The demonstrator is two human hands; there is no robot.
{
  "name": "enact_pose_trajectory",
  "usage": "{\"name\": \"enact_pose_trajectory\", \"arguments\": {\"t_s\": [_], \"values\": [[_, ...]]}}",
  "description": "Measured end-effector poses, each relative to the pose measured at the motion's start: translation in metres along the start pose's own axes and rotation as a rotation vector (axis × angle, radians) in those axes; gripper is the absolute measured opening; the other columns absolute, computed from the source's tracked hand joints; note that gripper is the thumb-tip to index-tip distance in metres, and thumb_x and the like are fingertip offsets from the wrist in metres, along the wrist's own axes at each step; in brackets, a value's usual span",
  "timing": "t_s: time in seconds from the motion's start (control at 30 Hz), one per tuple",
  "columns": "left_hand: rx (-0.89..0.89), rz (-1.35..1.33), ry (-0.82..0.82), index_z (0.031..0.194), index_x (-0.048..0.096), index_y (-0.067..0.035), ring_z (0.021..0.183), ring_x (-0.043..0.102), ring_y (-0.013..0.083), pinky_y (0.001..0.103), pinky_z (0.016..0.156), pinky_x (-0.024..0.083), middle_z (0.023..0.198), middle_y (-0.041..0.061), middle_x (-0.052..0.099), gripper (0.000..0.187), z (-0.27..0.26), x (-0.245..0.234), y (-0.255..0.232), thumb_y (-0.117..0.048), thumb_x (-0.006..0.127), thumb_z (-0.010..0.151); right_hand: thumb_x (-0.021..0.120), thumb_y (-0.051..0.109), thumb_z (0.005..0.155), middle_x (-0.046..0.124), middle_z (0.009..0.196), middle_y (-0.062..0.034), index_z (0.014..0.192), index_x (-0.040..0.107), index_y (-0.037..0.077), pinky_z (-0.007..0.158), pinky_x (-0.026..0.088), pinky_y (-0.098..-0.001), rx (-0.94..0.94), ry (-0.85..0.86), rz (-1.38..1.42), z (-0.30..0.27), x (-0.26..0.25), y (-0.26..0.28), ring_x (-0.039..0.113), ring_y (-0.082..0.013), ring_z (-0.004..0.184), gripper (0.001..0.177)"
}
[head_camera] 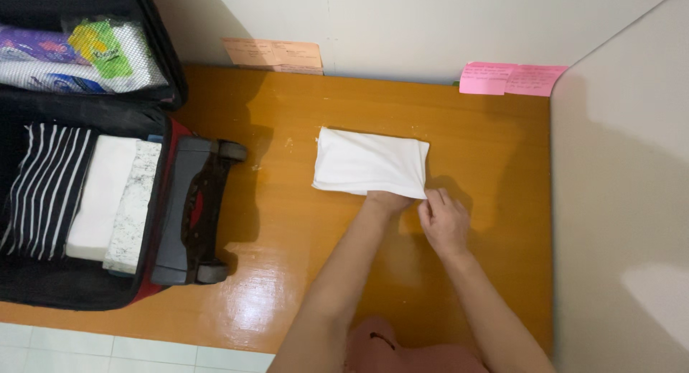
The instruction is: The person folds a white shirt on a table and places it into an open suitcase.
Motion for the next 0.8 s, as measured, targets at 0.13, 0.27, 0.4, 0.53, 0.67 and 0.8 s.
{"name": "enact_pose_trajectory", "arguments": {"t_s": [0.13, 0.27, 0.4, 0.53, 0.67, 0.8], "values": [[0.154, -0.266, -0.199, 0.136, 0.062, -0.011, 0.131, 0.052, 0.042, 0.057, 0.11, 0.037, 0.141, 0.019, 0.059, 0.055, -0.028, 0.008, 0.017, -0.035, 0.06, 0.086, 0.068, 0.014, 0.089, 0.068, 0.09, -0.0106, 0.099, 0.066, 0.009, 0.065, 0.053, -0.0479, 0.042, 0.016, -0.066, -0.011, 0.01, -0.011, 0.065, -0.0357, 0.071, 0.011], [0.106, -0.158, -0.014, 0.134, 0.061, -0.015, 0.131, 0.053, 0.039, 0.057, 0.113, 0.037, 0.138, 0.014, 0.061, 0.042, -0.086, -0.026, 0.041, -0.029, 0.061, 0.094, 0.068, 0.016, 0.093, 0.067, 0.089, -0.0117, 0.098, 0.063, 0.009, 0.067, 0.053, -0.05, 0.133, 0.059, -0.104, -0.015, 0.02, -0.021, 0.067, -0.0364, 0.075, 0.011], [0.026, -0.214, -0.082, 0.133, 0.062, -0.013, 0.128, 0.054, 0.036, 0.054, 0.111, 0.037, 0.135, 0.016, 0.059, 0.038, -0.154, -0.053, 0.066, -0.028, 0.058, 0.099, 0.067, 0.015, 0.09, 0.069, 0.094, -0.0125, 0.098, 0.061, 0.008, 0.066, 0.053, -0.0508, 0.158, 0.074, -0.155, -0.02, 0.025, -0.017, 0.067, -0.0371, 0.074, 0.012], [-0.198, -0.202, -0.34, 0.139, 0.059, -0.009, 0.132, 0.053, 0.0329, 0.05, 0.113, 0.037, 0.14, 0.014, 0.059, 0.042, -0.179, -0.072, 0.082, -0.019, 0.061, 0.099, 0.066, 0.011, 0.088, 0.066, 0.099, -0.0148, 0.103, 0.062, 0.007, 0.068, 0.054, -0.0483, 0.106, 0.001, -0.083, -0.028, 0.021, -0.001, 0.067, -0.0364, 0.078, 0.016], [-0.323, -0.251, -0.5, 0.135, 0.061, -0.007, 0.127, 0.053, 0.0387, 0.051, 0.105, 0.04, 0.138, 0.021, 0.057, 0.048, -0.17, -0.082, 0.1, -0.011, 0.068, 0.088, 0.068, 0.015, 0.091, 0.064, 0.097, -0.0125, 0.099, 0.062, 0.008, 0.068, 0.054, -0.0466, 0.051, -0.013, -0.077, -0.034, 0.017, 0.019, 0.067, -0.0355, 0.078, 0.012], [-0.346, -0.295, -0.46, 0.121, 0.066, -0.013, 0.12, 0.061, 0.0355, 0.047, 0.102, 0.049, 0.13, 0.014, 0.064, 0.031, -0.155, -0.069, 0.12, -0.013, 0.068, 0.09, 0.07, 0.017, 0.091, 0.067, 0.094, -0.0108, 0.093, 0.064, 0.008, 0.065, 0.053, -0.046, 0.062, 0.025, -0.098, -0.037, 0.01, 0.043, 0.066, -0.034, 0.075, 0.012]]}}
Point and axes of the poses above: each hand's wrist, its own z-axis towards the middle knuckle, its own x-axis out of the palm, y = z × x, the point moved 1 cm from there along z, towards the middle knuckle
